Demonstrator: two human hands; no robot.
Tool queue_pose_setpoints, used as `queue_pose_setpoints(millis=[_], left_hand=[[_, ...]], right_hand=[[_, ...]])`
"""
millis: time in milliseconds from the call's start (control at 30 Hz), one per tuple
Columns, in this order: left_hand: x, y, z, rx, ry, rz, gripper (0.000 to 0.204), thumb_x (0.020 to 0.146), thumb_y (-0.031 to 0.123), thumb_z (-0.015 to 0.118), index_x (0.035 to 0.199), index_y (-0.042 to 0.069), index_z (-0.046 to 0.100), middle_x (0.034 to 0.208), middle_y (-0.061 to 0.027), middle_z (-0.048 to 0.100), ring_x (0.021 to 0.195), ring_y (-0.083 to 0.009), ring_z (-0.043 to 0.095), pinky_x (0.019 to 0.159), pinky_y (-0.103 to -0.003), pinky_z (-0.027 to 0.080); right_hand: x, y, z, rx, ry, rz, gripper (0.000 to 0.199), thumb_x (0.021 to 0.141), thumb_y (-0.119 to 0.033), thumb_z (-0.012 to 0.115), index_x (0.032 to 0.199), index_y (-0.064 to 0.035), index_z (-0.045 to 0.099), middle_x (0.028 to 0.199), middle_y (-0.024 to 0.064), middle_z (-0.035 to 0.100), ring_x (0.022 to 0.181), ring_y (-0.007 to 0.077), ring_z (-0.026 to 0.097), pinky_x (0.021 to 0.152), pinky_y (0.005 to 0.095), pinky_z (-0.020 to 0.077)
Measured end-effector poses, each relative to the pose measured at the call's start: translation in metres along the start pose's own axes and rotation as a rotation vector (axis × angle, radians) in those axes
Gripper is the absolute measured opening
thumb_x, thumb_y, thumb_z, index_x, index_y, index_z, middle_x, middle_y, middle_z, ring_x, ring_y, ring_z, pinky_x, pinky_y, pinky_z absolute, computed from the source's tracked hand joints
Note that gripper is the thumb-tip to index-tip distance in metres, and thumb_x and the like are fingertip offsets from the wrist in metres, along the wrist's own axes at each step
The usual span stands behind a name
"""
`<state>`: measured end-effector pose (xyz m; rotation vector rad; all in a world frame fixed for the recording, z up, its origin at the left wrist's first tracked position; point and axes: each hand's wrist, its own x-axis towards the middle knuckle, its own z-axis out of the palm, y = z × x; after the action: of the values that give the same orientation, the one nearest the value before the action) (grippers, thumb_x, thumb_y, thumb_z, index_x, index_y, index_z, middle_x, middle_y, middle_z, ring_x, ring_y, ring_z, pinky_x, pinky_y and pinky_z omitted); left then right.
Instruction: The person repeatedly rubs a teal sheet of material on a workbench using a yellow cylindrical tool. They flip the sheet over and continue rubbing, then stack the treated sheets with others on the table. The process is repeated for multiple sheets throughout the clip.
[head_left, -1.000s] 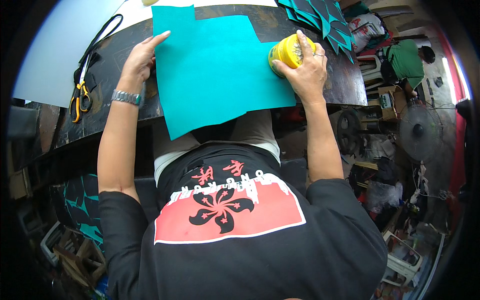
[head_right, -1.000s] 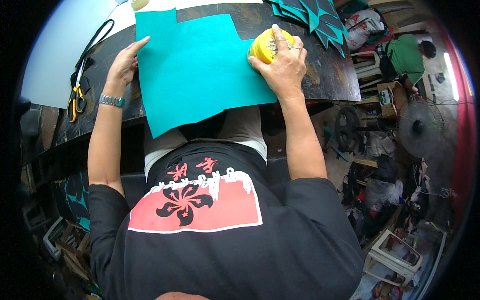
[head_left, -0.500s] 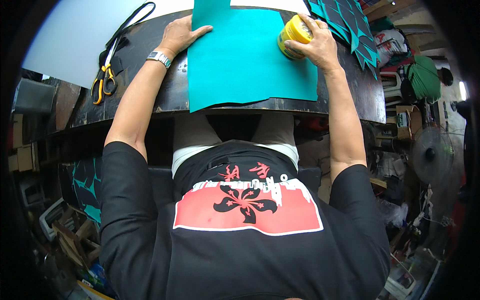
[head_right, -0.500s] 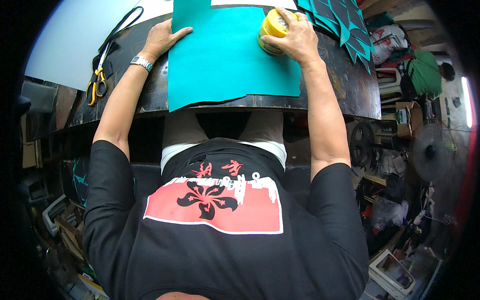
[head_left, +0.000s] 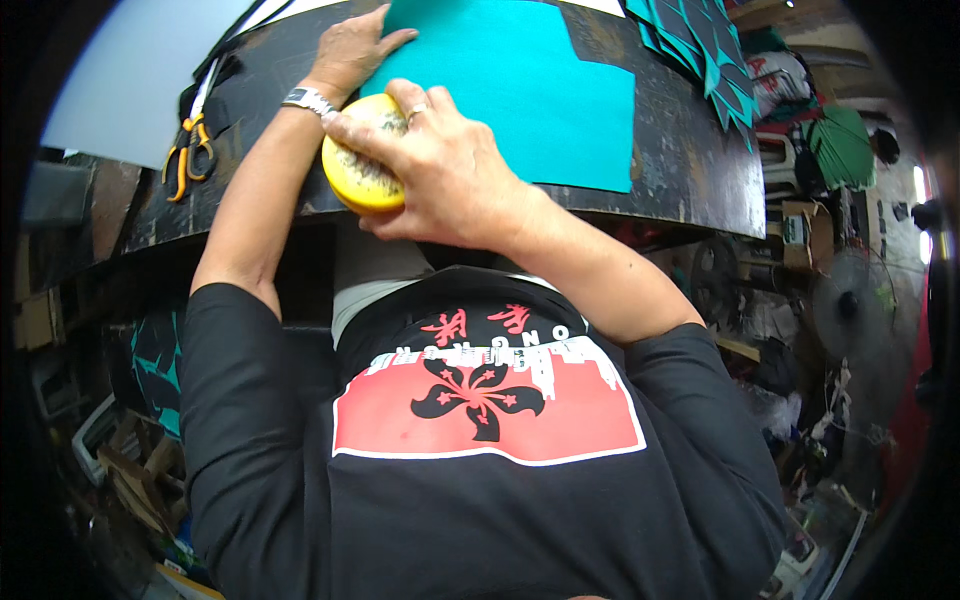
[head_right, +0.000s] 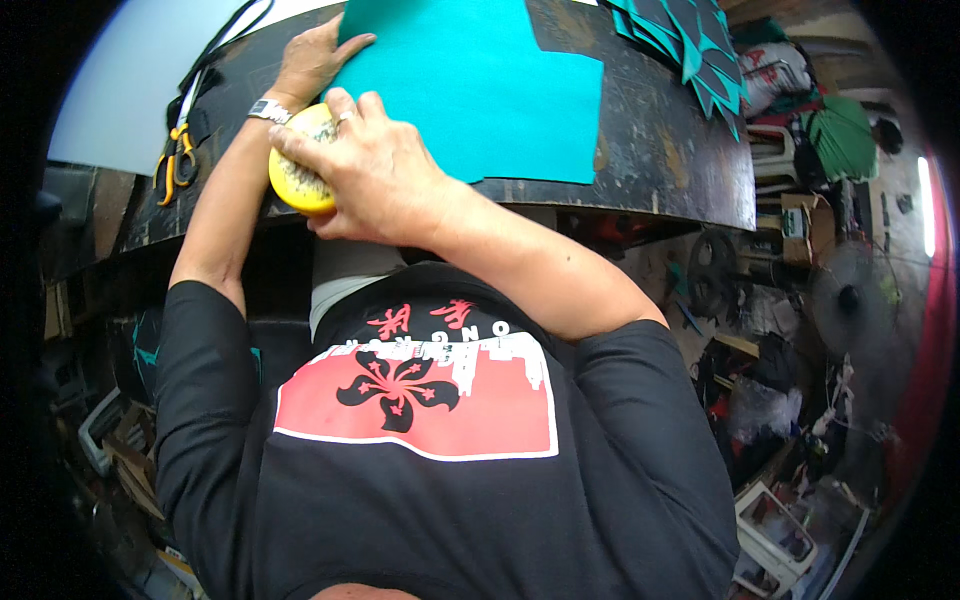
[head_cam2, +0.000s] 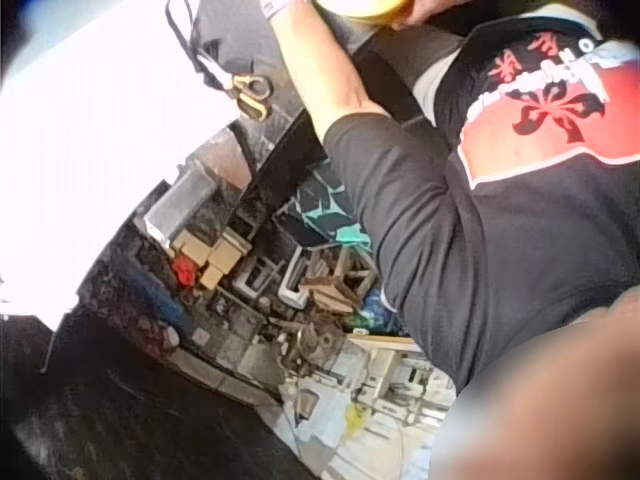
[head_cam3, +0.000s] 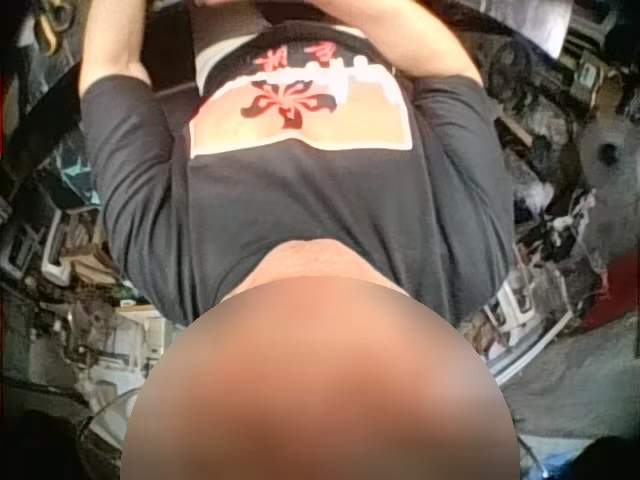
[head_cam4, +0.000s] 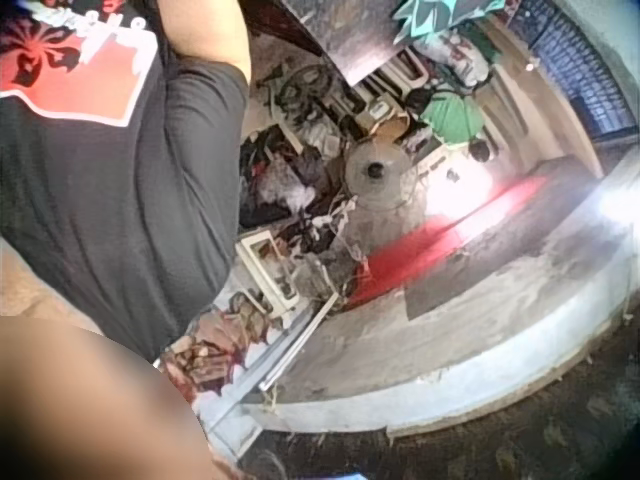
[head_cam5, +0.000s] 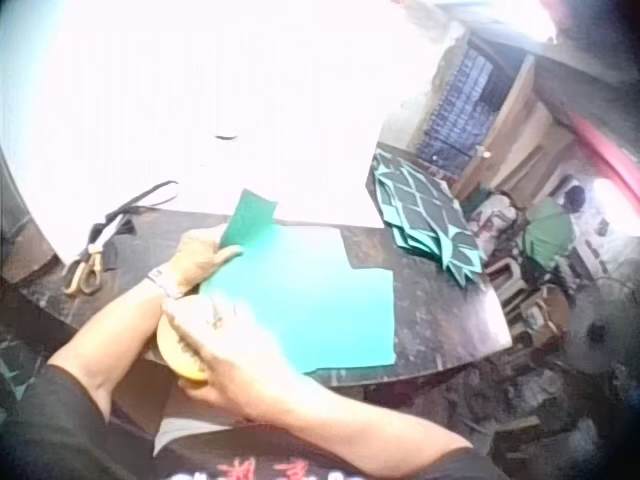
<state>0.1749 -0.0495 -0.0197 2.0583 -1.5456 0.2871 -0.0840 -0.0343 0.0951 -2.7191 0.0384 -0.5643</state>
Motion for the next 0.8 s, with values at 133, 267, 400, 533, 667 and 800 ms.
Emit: queue_pose_setpoints(millis=[133, 267, 400, 533, 667, 800], left_hand=[[0.001, -0.002, 0.000, 0.016, 0.026, 0.100, 0.058, 0.095, 0.058, 0.061, 0.136, 0.016, 0.063, 0.100, -0.0183, 0.075, 0.089, -0.0357, 0.074, 0.078, -0.045, 0.059], [0.000, 0.001, 0.002, 0.048, 0.035, 0.087, 0.055, 0.098, 0.057, 0.057, 0.129, 0.012, 0.066, 0.093, -0.0173, 0.076, 0.084, -0.0329, 0.075, 0.074, -0.042, 0.061], [0.002, 0.009, 0.000, 0.107, 0.013, -0.008, 0.054, 0.100, 0.055, 0.054, 0.127, 0.009, 0.066, 0.090, -0.0188, 0.075, 0.082, -0.0332, 0.075, 0.072, -0.044, 0.061], [0.005, 0.017, -0.005, 0.146, -0.070, -0.130, 0.049, 0.103, 0.051, 0.052, 0.125, 0.010, 0.066, 0.091, -0.0185, 0.075, 0.083, -0.0347, 0.075, 0.074, -0.046, 0.062], [0.004, 0.018, -0.007, 0.147, -0.020, -0.051, 0.044, 0.104, 0.047, 0.051, 0.127, 0.012, 0.063, 0.094, -0.0185, 0.075, 0.085, -0.0359, 0.075, 0.075, -0.046, 0.062], [0.001, 0.013, -0.006, 0.026, -0.007, -0.011, 0.039, 0.104, 0.039, 0.056, 0.132, 0.013, 0.060, 0.098, -0.0193, 0.073, 0.089, -0.0385, 0.072, 0.075, -0.048, 0.058]], right_hand=[[-0.050, 0.021, -0.026, -0.176, 0.105, 0.173, 0.090, 0.061, -0.035, 0.090, 0.145, -0.0278, 0.056, 0.131, 0.0354, 0.053, 0.113, 0.0455, 0.059, 0.088, 0.0479, 0.0580], [-0.108, 0.084, -0.086, -0.480, 0.107, 0.651, 0.089, 0.069, -0.047, 0.086, 0.148, -0.0259, 0.052, 0.129, 0.0226, 0.055, 0.118, 0.0405, 0.060, 0.095, 0.0478, 0.0540], [-0.132, 0.113, -0.113, -0.567, 0.167, 0.836, 0.090, 0.066, -0.053, 0.085, 0.146, -0.0232, 0.056, 0.121, 0.0213, 0.055, 0.110, 0.0379, 0.060, 0.092, 0.0484, 0.0542], [-0.095, 0.094, -0.071, -0.530, 0.174, 0.602, 0.092, 0.066, -0.052, 0.087, 0.147, -0.0231, 0.054, 0.124, 0.0232, 0.057, 0.108, 0.0382, 0.062, 0.093, 0.0469, 0.0537], [-0.021, 0.075, -0.015, -0.411, 0.196, 0.479, 0.090, 0.066, -0.049, 0.086, 0.146, -0.0227, 0.056, 0.129, 0.0304, 0.056, 0.116, 0.0439, 0.058, 0.092, 0.0515, 0.0556], [0.048, 0.133, -0.007, -0.371, 0.196, 0.549, 0.093, 0.063, -0.045, 0.086, 0.148, -0.0238, 0.054, 0.136, 0.0316, 0.051, 0.117, 0.0469, 0.056, 0.089, 0.0504, 0.0580]])
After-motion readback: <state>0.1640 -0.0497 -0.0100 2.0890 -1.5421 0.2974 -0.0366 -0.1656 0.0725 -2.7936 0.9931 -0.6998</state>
